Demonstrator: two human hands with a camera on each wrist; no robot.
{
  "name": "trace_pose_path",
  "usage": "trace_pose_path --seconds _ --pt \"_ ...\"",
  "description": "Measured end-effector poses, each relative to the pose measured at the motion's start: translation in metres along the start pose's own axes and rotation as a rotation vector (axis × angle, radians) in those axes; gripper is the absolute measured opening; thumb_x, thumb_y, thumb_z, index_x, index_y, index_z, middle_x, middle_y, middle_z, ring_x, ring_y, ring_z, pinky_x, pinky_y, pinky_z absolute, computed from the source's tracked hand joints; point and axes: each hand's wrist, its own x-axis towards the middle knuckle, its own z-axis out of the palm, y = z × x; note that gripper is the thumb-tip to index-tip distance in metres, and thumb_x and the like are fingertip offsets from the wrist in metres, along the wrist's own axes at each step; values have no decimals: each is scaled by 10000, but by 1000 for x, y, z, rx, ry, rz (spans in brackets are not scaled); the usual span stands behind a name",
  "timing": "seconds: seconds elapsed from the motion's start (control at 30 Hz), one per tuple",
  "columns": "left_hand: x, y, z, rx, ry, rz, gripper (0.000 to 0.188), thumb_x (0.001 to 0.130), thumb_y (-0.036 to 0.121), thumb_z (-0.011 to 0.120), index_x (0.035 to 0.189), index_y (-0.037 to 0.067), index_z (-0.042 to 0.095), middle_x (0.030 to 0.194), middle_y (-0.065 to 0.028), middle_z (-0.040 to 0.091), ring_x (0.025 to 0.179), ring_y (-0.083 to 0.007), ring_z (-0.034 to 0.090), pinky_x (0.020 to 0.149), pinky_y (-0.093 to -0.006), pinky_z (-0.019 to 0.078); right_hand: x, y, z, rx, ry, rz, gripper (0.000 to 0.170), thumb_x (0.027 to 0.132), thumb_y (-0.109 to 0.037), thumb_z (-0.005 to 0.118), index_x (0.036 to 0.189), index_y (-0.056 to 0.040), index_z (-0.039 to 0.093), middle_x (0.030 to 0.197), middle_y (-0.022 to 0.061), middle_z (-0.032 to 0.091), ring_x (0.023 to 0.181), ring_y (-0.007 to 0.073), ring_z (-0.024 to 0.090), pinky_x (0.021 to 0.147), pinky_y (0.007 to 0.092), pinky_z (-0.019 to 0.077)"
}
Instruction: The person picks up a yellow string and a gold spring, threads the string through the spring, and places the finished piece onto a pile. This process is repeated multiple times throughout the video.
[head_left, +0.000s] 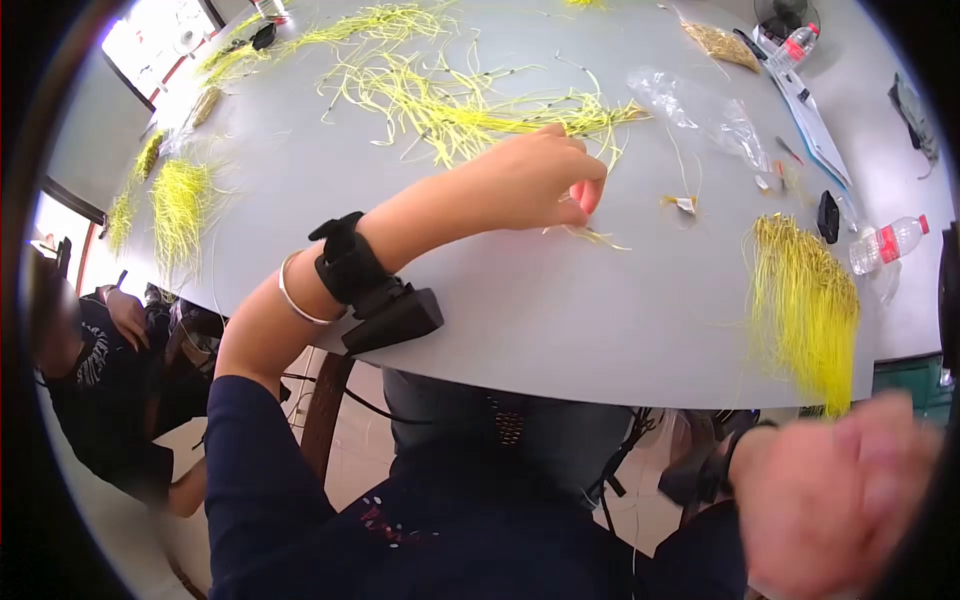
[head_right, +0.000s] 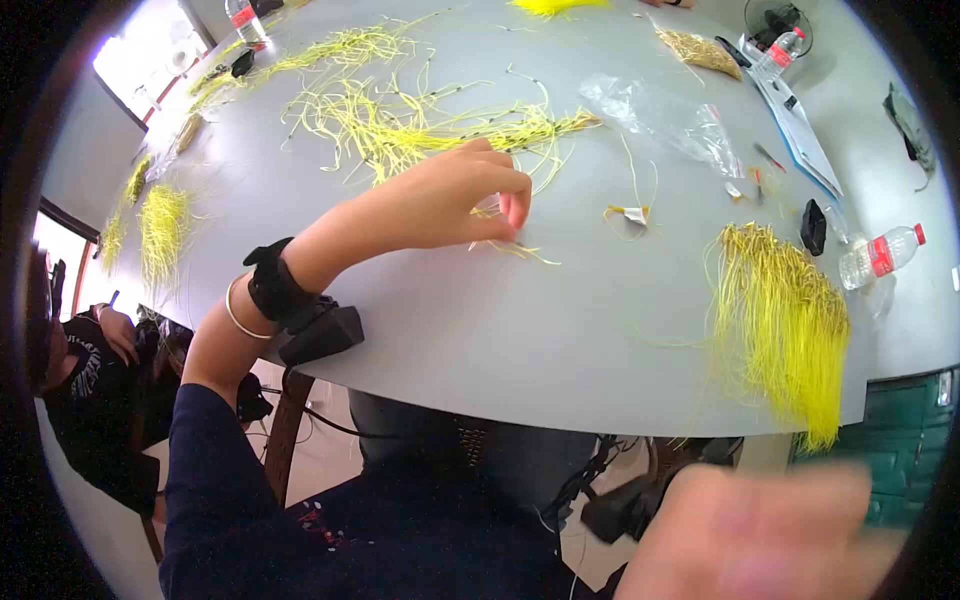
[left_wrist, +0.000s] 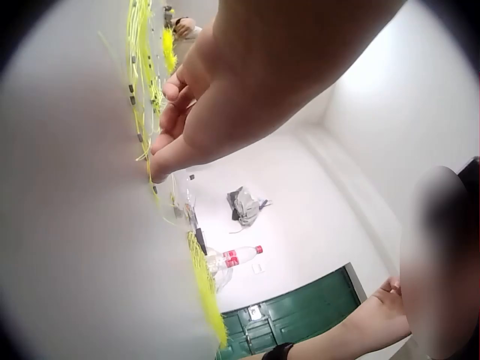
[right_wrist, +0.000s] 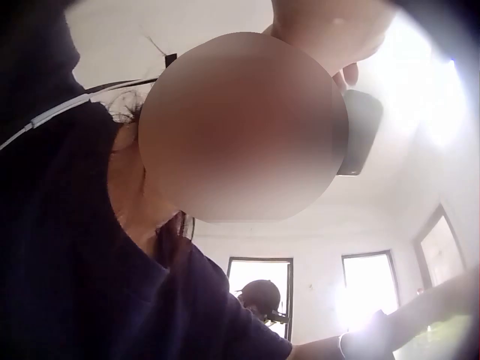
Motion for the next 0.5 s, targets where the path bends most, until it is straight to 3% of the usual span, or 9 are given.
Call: trace_pose_path --seconds 0.03,0.1,0.13,0.17,0.23,0.3,0.33,0.43,0.5 --pt "0 -2 0 16 -18 -24 82 763 144 618 786 69 598 838 -56 585 921 -222 496 798 -341 414 5 12 -3 3 -1 -3 164 724 -143 642 820 -41 558 766 136 510 608 245 547 512 319 475" --pt "-3 -4 -1 43 -10 -26 72 770 137 608 780 67 590 837 -56 585 916 -218 497 794 -338 415 29 55 0 -508 -418 -111 284 794 -110 391 883 73 588 810 194 573 728 228 542 622 315 437" --pt "-5 -5 0 64 -9 -28 65 777 129 597 774 65 583 836 -55 585 911 -215 498 791 -334 416 23 73 49 -249 27 31 240 822 -63 404 897 33 611 813 121 595 720 171 544 621 254 416" --pt "-8 -5 2 59 -14 -30 65 777 129 597 774 65 583 836 -55 585 911 -215 498 791 -334 416 28 80 60 -75 -61 292 215 864 -96 443 904 15 623 831 54 607 730 114 541 618 224 407" --pt "-15 -5 5 135 155 46 62 799 118 577 804 58 560 810 -56 577 886 -218 505 777 -329 417 21 120 78 93 -238 418 152 856 -89 512 854 -28 651 786 30 624 674 93 554 576 211 412" --pt "-14 -4 6 23 269 5 67 811 116 571 820 55 546 802 -51 578 859 -200 519 749 -307 416 7 143 92 286 -274 636 155 865 -99 512 896 -35 650 805 20 627 717 87 559 589 207 413" --pt "-14 -3 6 -95 380 -31 72 824 115 565 836 52 533 794 -45 578 833 -183 533 721 -285 415 1 150 96 289 -272 634 155 865 -99 512 896 -35 650 805 20 627 717 87 559 589 207 413" --pt "-16 0 2 -399 466 -141 87 840 121 565 849 49 518 790 -24 586 765 -123 547 658 -239 393 -12 163 104 440 -259 803 178 878 -112 504 988 -39 623 829 21 624 746 82 547 612 197 413" --pt "-15 -3 4 -436 483 -162 93 838 129 574 845 49 527 789 -12 590 753 -96 546 641 -221 379 -19 165 107 647 -250 925 225 883 -128 527 1079 -30 577 848 20 614 754 74 532 628 190 411"
